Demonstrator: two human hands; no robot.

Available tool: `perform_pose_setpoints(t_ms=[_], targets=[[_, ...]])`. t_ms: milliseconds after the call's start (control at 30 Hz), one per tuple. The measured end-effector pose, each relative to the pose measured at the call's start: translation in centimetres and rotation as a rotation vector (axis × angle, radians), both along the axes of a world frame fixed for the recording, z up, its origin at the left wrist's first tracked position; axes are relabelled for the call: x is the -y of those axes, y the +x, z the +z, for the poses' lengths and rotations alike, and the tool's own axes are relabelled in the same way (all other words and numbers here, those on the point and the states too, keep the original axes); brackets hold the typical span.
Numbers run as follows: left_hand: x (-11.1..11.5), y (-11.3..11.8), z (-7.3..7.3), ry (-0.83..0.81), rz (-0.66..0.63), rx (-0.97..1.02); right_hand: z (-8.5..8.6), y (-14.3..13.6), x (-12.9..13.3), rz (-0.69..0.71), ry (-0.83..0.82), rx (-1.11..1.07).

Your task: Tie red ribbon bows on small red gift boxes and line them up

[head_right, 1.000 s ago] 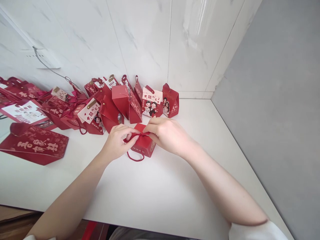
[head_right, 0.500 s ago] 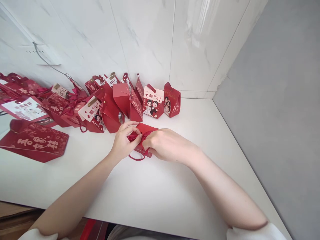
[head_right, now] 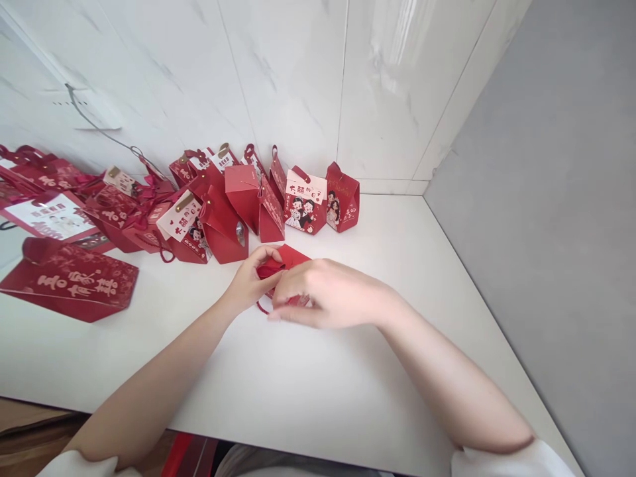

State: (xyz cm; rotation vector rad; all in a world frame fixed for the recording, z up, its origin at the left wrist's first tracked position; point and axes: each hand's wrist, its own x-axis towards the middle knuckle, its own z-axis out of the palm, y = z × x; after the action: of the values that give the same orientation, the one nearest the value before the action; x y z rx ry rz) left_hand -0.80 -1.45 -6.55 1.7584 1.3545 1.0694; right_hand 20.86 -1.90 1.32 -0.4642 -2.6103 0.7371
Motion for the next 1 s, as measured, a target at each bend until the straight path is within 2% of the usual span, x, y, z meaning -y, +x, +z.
perform_pose_setpoints(t_ms=[67, 167, 233, 300, 400, 533, 600, 700, 867, 1000], targets=[[0.0, -0.3, 0.1, -0.042, -0.035, 0.044, -0.2, 0.2, -0.7, -0.056, 0.019, -0.051], [0.1, -0.5, 0.4, -0.061, -0.081, 0.051, -1.2, 0.2, -2.0, -0.202, 0.14, -0.063], [0.2, -0.6, 0.6, -0.061, -0.122, 0.031, -2.0, 0.2, -2.7, -0.223, 0.178, -0.034], [0.3, -0.6, 0.7, -0.057, -0.158, 0.0, -2.5, 0.1, -3.1, -0.182, 0.167, -0.014], [0.3, -0.8, 0.8, -0.055, -0.19, -0.036, -2.7, 0.1, -3.1, -0.129, 0.124, -0.004], [0.3, -1.4, 1.4, -0.089, -0.292, -0.062, -2.7, -0.3, -2.8, -0.253, 0.046, -0.009], [0.4, -1.6, 1.8, -0.097, -0.351, -0.072, -2.9, -0.5, -2.7, -0.276, -0.051, -0.027], [0.4, -1.8, 2.1, -0.086, -0.397, -0.079, -3.6, -1.0, -2.8, -0.234, -0.199, -0.032], [0.4, -2.0, 2.0, -0.129, -0.371, -0.117, -4.3, -1.2, -3.0, -0.235, -0.312, 0.033], [0.2, -3.1, 2.9, -0.164, -0.301, -0.148, -3.9, -1.0, -3.0, -0.268, -0.336, 0.032]])
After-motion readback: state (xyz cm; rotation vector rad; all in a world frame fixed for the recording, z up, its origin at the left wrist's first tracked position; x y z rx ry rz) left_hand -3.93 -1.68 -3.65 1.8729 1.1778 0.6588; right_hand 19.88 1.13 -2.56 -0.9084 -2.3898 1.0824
